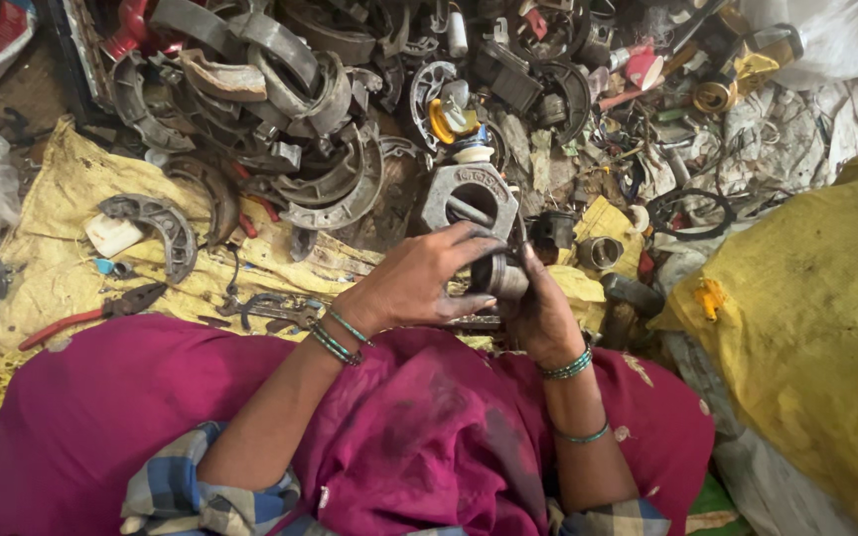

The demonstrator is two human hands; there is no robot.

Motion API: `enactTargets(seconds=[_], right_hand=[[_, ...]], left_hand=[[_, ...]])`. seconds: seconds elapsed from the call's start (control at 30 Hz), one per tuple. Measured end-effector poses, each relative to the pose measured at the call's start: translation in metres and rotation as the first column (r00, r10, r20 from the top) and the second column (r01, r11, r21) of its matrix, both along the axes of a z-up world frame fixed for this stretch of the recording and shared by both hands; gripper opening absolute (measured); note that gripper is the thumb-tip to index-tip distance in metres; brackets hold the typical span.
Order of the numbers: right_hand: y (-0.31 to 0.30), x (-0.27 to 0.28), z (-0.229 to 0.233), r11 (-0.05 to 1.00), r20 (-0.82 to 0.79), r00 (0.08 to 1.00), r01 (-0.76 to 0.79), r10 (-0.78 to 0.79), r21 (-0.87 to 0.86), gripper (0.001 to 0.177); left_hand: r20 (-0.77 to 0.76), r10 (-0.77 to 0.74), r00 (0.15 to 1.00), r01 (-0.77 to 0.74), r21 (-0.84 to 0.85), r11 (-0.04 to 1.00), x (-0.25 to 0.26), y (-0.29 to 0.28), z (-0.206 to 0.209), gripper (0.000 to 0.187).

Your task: The person sits on the floor and uses a small metal tool to scrape and clean the inside of a cylindrical metal part. They repeatedly rotate the part and scrape its inner surface, occasionally pausing to inspect it.

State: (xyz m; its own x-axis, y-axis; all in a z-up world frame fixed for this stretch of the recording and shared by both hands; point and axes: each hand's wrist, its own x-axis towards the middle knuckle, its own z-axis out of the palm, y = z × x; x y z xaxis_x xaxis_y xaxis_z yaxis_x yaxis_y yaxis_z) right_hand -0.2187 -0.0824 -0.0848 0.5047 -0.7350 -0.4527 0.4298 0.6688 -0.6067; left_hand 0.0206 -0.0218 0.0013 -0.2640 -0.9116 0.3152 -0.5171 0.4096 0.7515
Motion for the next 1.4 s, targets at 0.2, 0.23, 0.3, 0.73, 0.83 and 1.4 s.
enactTargets(seconds=[0.2,0.23,0.3,0.73,0.83,1.4], right_hand=[[-0.002,0.002,0.004,0.998,0.006,0.997,-0.070,0.070,-0.003,0.039],[-0.002,0.001,0.005,0.995,0.000,0.996,-0.094,0.094,-0.011,0.041],[-0.001,0.000,0.007,0.994,-0.017,0.994,-0.112,0.112,-0.007,0.042],[0.000,0.005,0.014,0.989,-0.040,0.989,-0.141,0.143,0.048,0.032],[-0.002,0.007,0.018,0.984,-0.070,0.987,-0.137,0.145,0.114,0.036],[0.000,0.001,0.009,0.997,-0.018,0.997,-0.075,0.075,-0.028,0.032]], left_hand=[[-0.050,0.008,0.999,-0.008,-0.002,1.000,-0.005,0.000,-0.003,0.065],[-0.054,0.014,0.998,-0.015,-0.014,1.000,-0.005,0.000,-0.003,0.065],[-0.064,0.026,0.998,-0.028,-0.038,0.999,-0.004,0.000,-0.004,0.065],[-0.040,0.062,0.997,-0.062,0.021,0.998,-0.005,0.000,-0.004,0.056],[0.034,0.037,0.999,-0.037,-0.001,0.999,-0.007,-0.002,-0.006,0.067],[-0.110,0.116,0.987,-0.111,0.047,0.993,-0.006,-0.001,-0.012,0.066]])
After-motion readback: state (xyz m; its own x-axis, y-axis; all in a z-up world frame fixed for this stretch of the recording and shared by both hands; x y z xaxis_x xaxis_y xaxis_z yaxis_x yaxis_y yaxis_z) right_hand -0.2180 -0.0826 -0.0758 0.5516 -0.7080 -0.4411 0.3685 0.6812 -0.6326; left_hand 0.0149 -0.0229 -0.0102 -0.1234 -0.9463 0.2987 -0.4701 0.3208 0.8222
